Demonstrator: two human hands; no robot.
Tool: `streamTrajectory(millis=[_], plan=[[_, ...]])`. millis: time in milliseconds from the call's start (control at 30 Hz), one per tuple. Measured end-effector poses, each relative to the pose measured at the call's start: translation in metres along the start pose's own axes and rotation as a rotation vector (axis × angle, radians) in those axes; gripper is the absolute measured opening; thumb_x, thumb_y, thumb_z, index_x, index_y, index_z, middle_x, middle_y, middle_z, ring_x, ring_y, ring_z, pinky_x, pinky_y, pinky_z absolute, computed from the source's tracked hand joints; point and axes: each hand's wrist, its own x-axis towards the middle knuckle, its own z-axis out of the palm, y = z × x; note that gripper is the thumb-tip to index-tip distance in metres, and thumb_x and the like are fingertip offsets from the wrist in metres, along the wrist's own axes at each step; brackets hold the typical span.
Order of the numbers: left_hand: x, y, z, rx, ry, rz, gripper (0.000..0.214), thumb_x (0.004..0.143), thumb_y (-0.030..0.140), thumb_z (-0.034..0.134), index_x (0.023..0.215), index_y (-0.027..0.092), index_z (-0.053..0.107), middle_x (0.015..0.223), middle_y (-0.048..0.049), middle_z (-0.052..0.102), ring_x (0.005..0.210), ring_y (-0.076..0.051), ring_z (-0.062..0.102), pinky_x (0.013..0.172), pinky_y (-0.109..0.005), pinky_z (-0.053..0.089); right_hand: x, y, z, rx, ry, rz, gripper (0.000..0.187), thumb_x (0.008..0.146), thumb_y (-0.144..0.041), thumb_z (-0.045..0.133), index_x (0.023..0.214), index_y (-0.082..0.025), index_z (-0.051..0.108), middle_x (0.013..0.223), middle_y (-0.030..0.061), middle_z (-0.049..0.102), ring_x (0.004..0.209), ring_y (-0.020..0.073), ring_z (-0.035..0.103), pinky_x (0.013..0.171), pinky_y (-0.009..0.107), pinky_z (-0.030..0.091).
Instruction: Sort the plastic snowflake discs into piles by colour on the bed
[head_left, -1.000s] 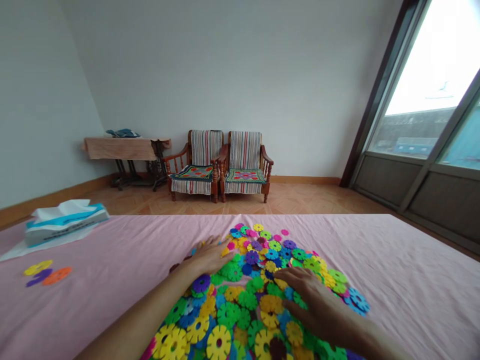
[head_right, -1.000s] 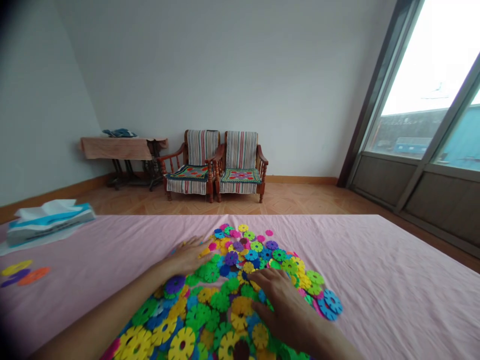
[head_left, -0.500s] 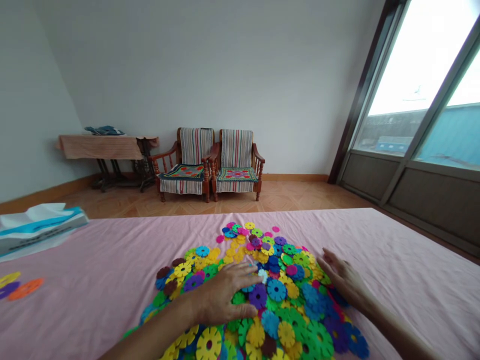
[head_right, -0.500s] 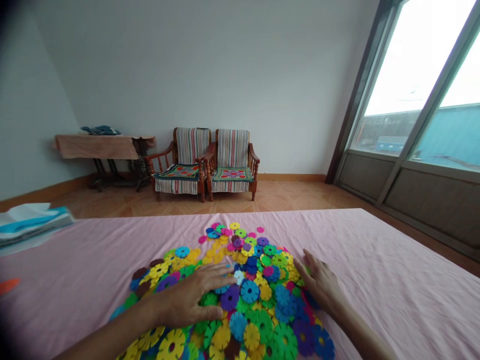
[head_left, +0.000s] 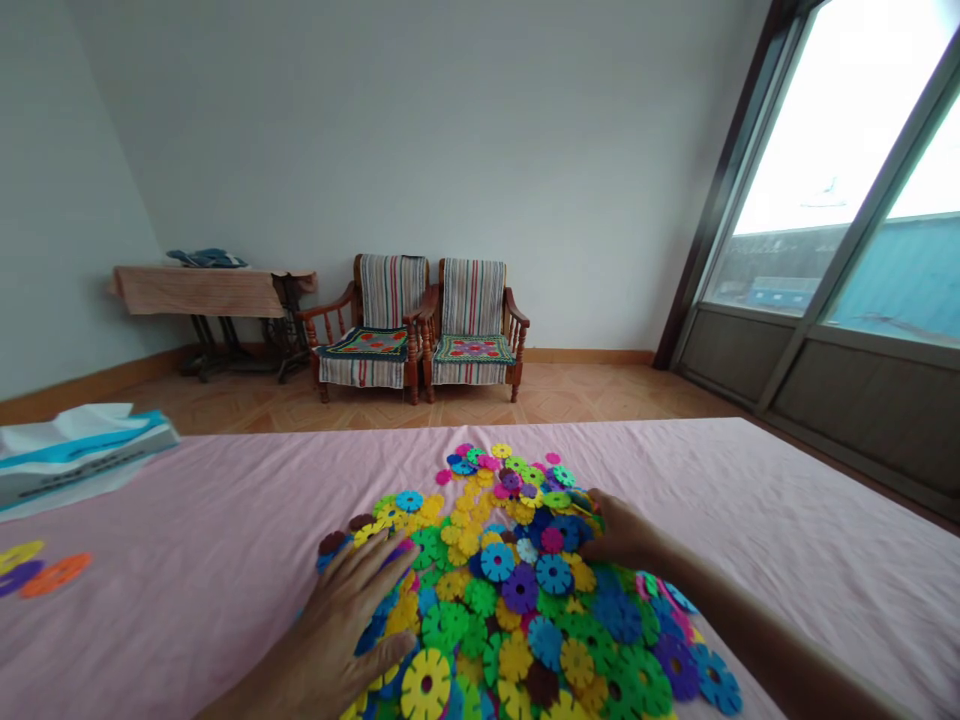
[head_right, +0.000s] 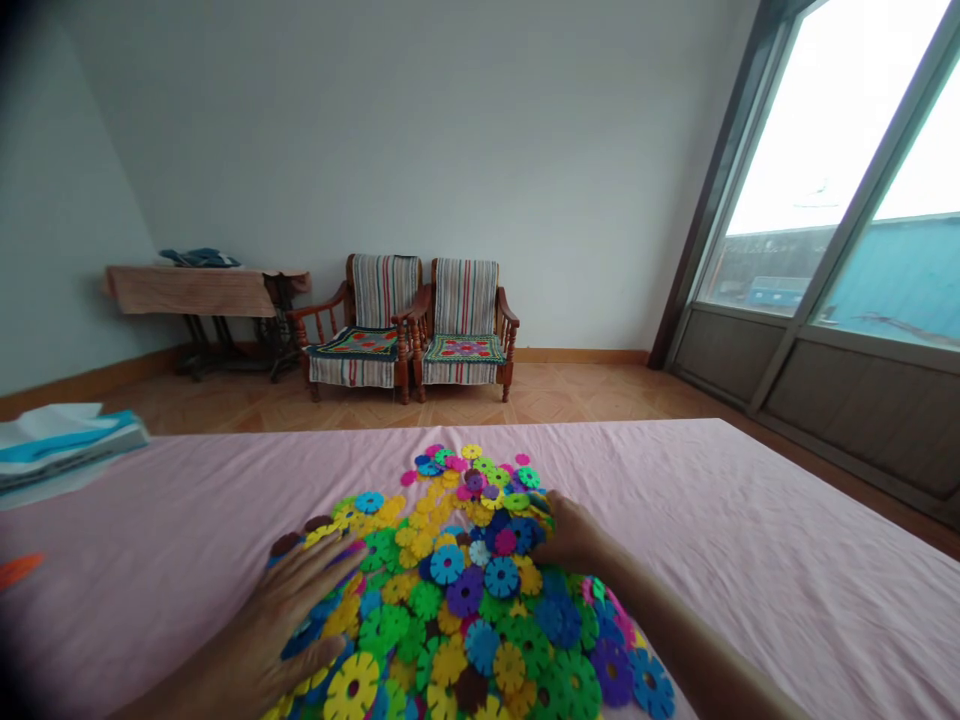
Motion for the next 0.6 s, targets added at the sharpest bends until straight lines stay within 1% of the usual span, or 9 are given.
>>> streamTrajectory(millis=[100, 200, 267, 333, 400, 467, 500, 567, 600], plan=[[-0.005, -0.002, 0.004, 0.023, -0.014, 0.027, 0.074, 0.082, 0.062, 0.051, 0.145, 0.034, 0.024, 0.148, -0.0017, 0.036, 0.133, -0.03, 0.037, 0.104, -0.049, 0.039, -0.004, -0.034, 0.005, 0.073, -0.057, -0.057, 0.053, 0.057, -0.017, 0.067, 0.11, -0.014, 0.058, 0.101, 0.009, 0.067, 0.094, 0.0249, 0.062, 0.078, 0.031, 0.046], [-0.008, -0.004, 0.005, 0.043, -0.032, 0.054, 0.079, 0.081, 0.061, 0.052, 0.147, 0.033, 0.017, 0.15, -0.0022, 0.033, 0.134, -0.03, 0.036, 0.104, -0.049, 0.039, -0.014, -0.079, 0.015, 0.166, -0.1, -0.123, 0.053, 0.061, -0.018, 0.067, 0.112, -0.014, 0.058, 0.11, 0.0114, 0.065, 0.1, 0.0258, 0.06, 0.08, 0.033, 0.047], [-0.009, -0.005, 0.008, 0.041, -0.003, 0.045, 0.081, 0.082, 0.06, 0.053, 0.148, 0.032, 0.014, 0.15, -0.0032, 0.032, 0.134, -0.03, 0.036, 0.104, -0.048, 0.039, -0.021, -0.105, 0.019, 0.249, -0.155, -0.198, 0.053, 0.065, -0.023, 0.067, 0.117, -0.018, 0.056, 0.114, 0.0095, 0.063, 0.099, 0.0221, 0.062, 0.077, 0.03, 0.05], [-0.011, -0.006, 0.01, 0.032, 0.031, 0.034, 0.084, 0.081, 0.059, 0.054, 0.148, 0.03, 0.013, 0.15, -0.0044, 0.032, 0.133, -0.03, 0.036, 0.104, -0.046, 0.04, -0.027, -0.118, 0.016, 0.355, -0.203, -0.277, 0.048, 0.072, -0.025, 0.063, 0.119, -0.02, 0.054, 0.119, 0.0076, 0.061, 0.096, 0.0177, 0.063, 0.072, 0.025, 0.052], [-0.012, -0.006, 0.012, 0.023, 0.047, 0.029, 0.086, 0.08, 0.059, 0.055, 0.148, 0.029, 0.013, 0.15, -0.005, 0.032, 0.133, -0.03, 0.036, 0.104, -0.045, 0.04, -0.032, -0.113, 0.005, 0.455, -0.183, -0.329, 0.041, 0.076, -0.025, 0.058, 0.116, -0.019, 0.055, 0.118, 0.0085, 0.061, 0.095, 0.0168, 0.064, 0.071, 0.025, 0.053], [-0.011, -0.006, 0.012, 0.02, 0.043, 0.037, 0.086, 0.08, 0.06, 0.055, 0.148, 0.03, 0.014, 0.15, -0.0044, 0.032, 0.133, -0.03, 0.037, 0.104, -0.045, 0.04, -0.038, -0.088, -0.012, 0.459, -0.103, -0.313, 0.037, 0.077, -0.027, 0.055, 0.113, -0.016, 0.058, 0.111, 0.0111, 0.064, 0.096, 0.0194, 0.064, 0.077, 0.03, 0.053], [-0.011, -0.006, 0.011, 0.02, 0.037, 0.042, 0.085, 0.079, 0.06, 0.055, 0.148, 0.03, 0.015, 0.15, -0.0038, 0.033, 0.133, -0.03, 0.037, 0.105, -0.044, 0.04, -0.042, -0.069, -0.02, 0.384, -0.069, -0.263, 0.04, 0.077, -0.03, 0.055, 0.114, -0.014, 0.058, 0.107, 0.0124, 0.066, 0.097, 0.0215, 0.063, 0.081, 0.033, 0.052], [-0.01, -0.006, 0.01, 0.024, 0.03, 0.051, 0.083, 0.08, 0.06, 0.055, 0.148, 0.031, 0.017, 0.15, -0.0027, 0.033, 0.133, -0.029, 0.037, 0.105, -0.044, 0.04, -0.054, -0.027, -0.035, 0.18, -0.1, -0.16, 0.06, 0.076, -0.033, 0.055, 0.132, -0.015, 0.047, 0.12, 0.0153, 0.062, 0.11, 0.0273, 0.058, 0.091, 0.041, 0.048], [-0.01, -0.006, 0.01, 0.029, 0.026, 0.053, 0.083, 0.08, 0.06, 0.055, 0.147, 0.031, 0.017, 0.15, -0.0024, 0.033, 0.133, -0.029, 0.037, 0.105, -0.044, 0.04, -0.062, -0.006, -0.04, 0.071, -0.136, -0.12, 0.077, 0.07, -0.033, 0.06, 0.141, -0.015, 0.036, 0.133, 0.0166, 0.053, 0.123, 0.0306, 0.048, 0.1, 0.045, 0.04]])
